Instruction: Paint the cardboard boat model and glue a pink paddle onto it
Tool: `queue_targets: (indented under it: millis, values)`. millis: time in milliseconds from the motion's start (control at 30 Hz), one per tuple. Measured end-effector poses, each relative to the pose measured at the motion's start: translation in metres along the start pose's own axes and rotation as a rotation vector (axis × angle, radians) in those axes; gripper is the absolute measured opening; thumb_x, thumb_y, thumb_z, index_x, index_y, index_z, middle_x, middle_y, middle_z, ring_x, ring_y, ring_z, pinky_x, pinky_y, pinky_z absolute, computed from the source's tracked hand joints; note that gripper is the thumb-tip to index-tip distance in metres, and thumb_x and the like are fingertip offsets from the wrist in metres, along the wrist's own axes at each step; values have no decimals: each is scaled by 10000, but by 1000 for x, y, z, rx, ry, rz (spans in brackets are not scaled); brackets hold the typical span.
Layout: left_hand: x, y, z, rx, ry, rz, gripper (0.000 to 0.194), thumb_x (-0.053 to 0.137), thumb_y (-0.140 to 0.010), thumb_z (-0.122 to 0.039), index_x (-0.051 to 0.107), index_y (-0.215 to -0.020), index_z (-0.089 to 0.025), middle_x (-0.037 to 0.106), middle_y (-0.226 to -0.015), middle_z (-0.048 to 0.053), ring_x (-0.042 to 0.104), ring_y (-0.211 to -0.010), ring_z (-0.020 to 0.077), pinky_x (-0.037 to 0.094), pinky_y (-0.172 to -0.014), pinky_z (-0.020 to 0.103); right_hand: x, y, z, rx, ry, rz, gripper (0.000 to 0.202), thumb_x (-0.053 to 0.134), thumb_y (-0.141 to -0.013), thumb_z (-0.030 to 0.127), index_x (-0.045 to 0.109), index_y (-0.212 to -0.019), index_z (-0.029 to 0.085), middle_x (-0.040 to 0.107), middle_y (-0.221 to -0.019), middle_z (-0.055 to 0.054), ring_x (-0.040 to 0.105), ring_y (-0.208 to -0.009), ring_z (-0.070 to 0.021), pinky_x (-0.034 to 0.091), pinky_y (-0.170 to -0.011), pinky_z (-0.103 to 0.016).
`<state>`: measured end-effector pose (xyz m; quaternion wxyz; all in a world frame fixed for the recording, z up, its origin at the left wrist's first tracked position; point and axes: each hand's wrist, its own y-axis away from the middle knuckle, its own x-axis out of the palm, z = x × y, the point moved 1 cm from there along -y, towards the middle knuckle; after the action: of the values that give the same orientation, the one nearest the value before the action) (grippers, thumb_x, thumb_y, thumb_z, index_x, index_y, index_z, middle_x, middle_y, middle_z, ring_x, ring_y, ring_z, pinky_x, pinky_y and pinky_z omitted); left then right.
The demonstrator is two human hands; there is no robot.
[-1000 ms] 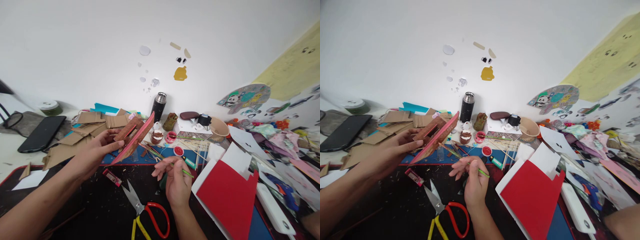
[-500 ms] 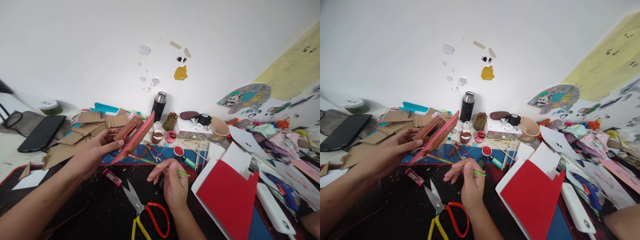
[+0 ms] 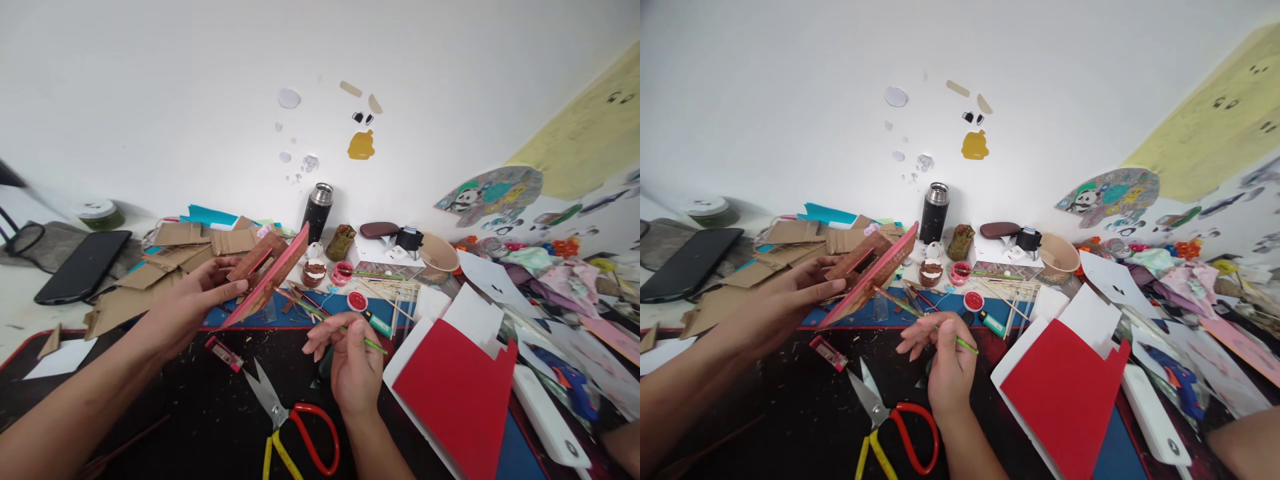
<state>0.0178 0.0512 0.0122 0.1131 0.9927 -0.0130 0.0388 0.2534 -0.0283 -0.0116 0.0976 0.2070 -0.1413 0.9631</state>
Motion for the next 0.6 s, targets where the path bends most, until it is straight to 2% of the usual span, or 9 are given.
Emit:
queue_targets:
  millis: [467,600]
  values:
    - [-1,0,-1,8,18,17,657,982,-652,-545,725,-1175,-240,814,-1269,120,719,-1222,356,569,-967,422,4,7,-5,67,-51,130,415,624,-1106,513,801,-923,185,825,-714,-63,793,-583,-173,528,-505,-209]
    - [-1,0,0,19,20,24,656,980,-655,-539,732,-1187,-246,813,-1267,101,724,-1200,330,566,-977,406,6,8,-6,72,-44,161,411,631,-1103,514,805,-928,186,832,-723,-64,799,-588,-167,530,-506,-195]
